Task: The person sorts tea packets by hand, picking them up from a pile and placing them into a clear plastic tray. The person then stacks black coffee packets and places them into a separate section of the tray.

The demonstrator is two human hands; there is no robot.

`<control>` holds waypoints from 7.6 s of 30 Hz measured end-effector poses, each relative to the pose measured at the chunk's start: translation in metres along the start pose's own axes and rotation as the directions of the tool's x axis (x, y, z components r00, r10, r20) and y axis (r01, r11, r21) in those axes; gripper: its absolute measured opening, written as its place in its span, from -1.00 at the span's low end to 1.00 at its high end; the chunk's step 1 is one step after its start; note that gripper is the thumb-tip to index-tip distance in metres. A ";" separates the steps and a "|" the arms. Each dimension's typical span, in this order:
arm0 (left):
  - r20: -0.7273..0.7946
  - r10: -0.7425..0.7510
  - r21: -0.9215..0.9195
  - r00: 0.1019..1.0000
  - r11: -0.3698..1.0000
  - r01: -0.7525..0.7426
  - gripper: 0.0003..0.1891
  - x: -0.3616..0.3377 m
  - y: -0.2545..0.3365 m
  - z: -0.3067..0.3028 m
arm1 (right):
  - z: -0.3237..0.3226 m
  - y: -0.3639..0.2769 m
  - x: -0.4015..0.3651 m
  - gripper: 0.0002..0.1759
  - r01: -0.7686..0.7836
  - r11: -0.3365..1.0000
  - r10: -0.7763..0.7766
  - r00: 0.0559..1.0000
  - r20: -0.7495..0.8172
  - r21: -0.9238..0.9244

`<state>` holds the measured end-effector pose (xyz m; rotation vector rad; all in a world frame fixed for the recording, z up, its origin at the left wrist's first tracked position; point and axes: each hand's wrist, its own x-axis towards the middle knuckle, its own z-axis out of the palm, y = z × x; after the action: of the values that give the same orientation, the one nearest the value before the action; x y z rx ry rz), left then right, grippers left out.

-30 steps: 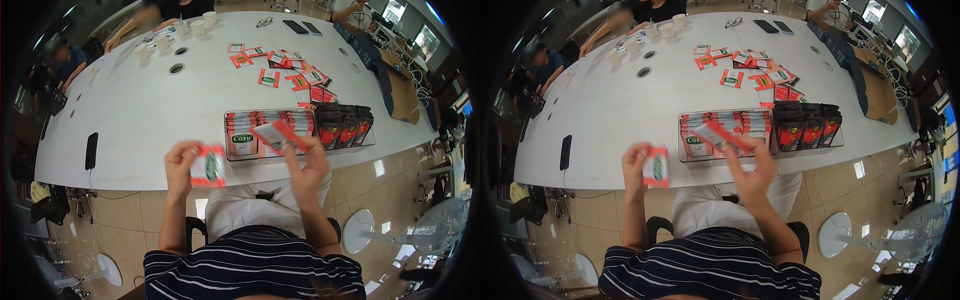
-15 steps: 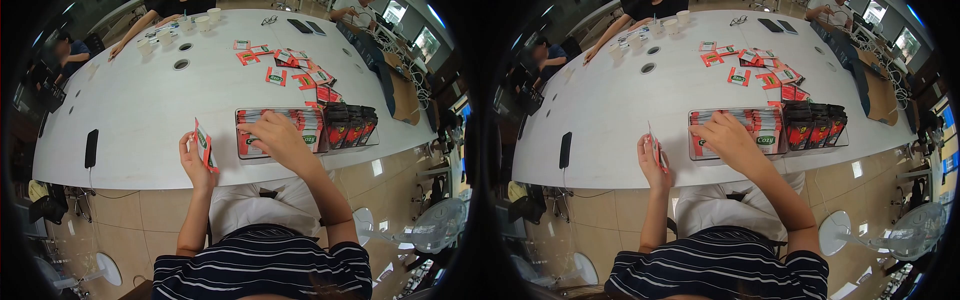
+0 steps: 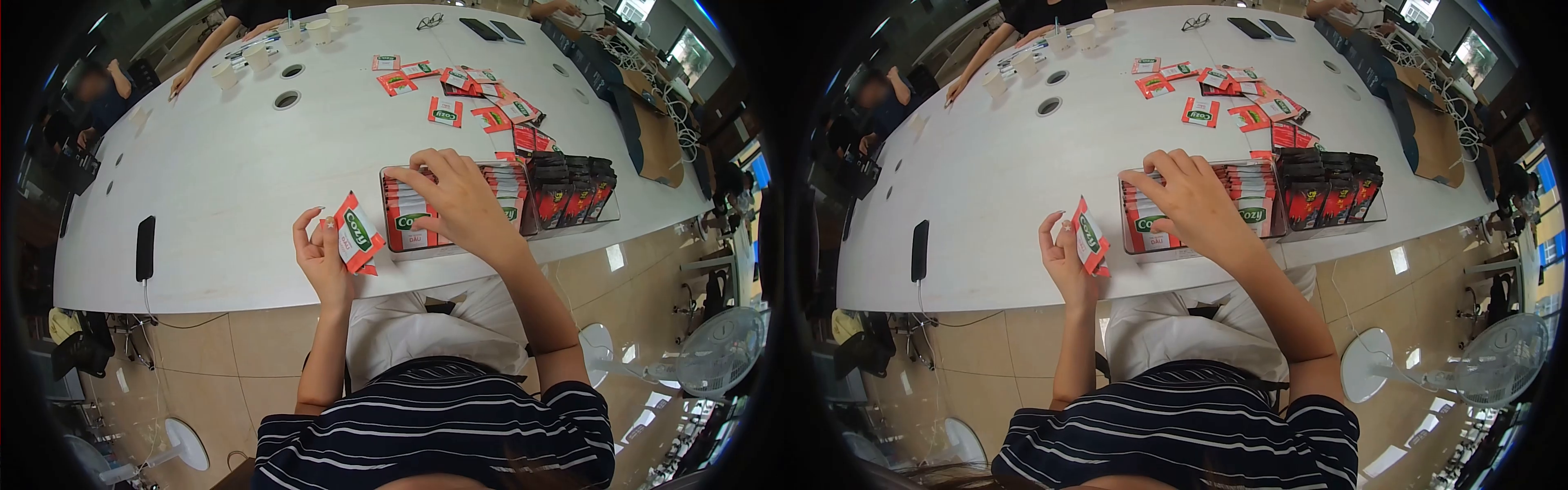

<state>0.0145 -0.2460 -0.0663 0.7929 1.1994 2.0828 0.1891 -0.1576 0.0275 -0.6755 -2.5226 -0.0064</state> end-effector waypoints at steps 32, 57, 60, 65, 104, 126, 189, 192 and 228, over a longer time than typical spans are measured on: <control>0.091 0.235 0.070 0.968 0.968 -0.241 -0.51 -0.009 0.005 0.008 | -0.028 0.026 -0.040 -0.64 -0.152 0.988 0.153 0.982 0.114 -0.022; 0.353 0.225 0.132 0.908 0.949 -0.286 -0.69 -0.013 -0.004 0.000 | -0.075 0.044 -0.074 -0.81 -0.274 0.943 0.300 0.946 -0.126 0.189; 0.328 0.272 0.130 0.905 0.936 -0.328 -0.74 -0.012 -0.009 -0.003 | -0.079 0.061 -0.084 -0.78 -0.215 0.976 0.212 0.974 0.086 0.039; 0.247 0.268 0.142 0.931 0.941 -0.308 -0.79 -0.011 -0.011 -0.005 | -0.063 0.064 -0.079 -0.73 -0.166 0.977 0.183 0.975 0.127 -0.132; 0.395 0.155 0.340 0.905 0.891 -0.300 -0.55 -0.004 -0.004 0.013 | -0.051 0.064 -0.141 -0.59 -0.389 0.899 0.433 0.716 -0.548 0.202; 0.413 -0.132 0.472 0.901 0.877 -0.088 -0.87 0.039 0.014 0.021 | 0.022 0.056 -0.138 -0.73 -0.355 0.934 0.296 0.713 -0.635 0.038; 0.979 -0.126 0.159 0.158 0.001 -0.987 -0.83 0.249 -0.187 0.338 | 0.017 0.063 -0.142 -0.83 -0.302 0.953 0.247 0.725 -0.642 0.026; 0.965 -0.153 0.200 0.215 -0.105 -0.974 -0.82 0.242 -0.179 0.341 | 0.017 0.062 -0.142 -0.84 -0.296 0.954 0.250 0.723 -0.644 0.039; 0.690 0.042 0.254 0.722 0.921 -0.296 -0.68 0.098 0.027 0.193 | 0.021 0.061 -0.141 -0.86 -0.279 0.959 0.237 0.699 -0.675 0.049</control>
<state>0.0894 -0.0815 0.0567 1.7165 1.0925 1.4666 0.3112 -0.1673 -0.0679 -0.8611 -1.7098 -0.1936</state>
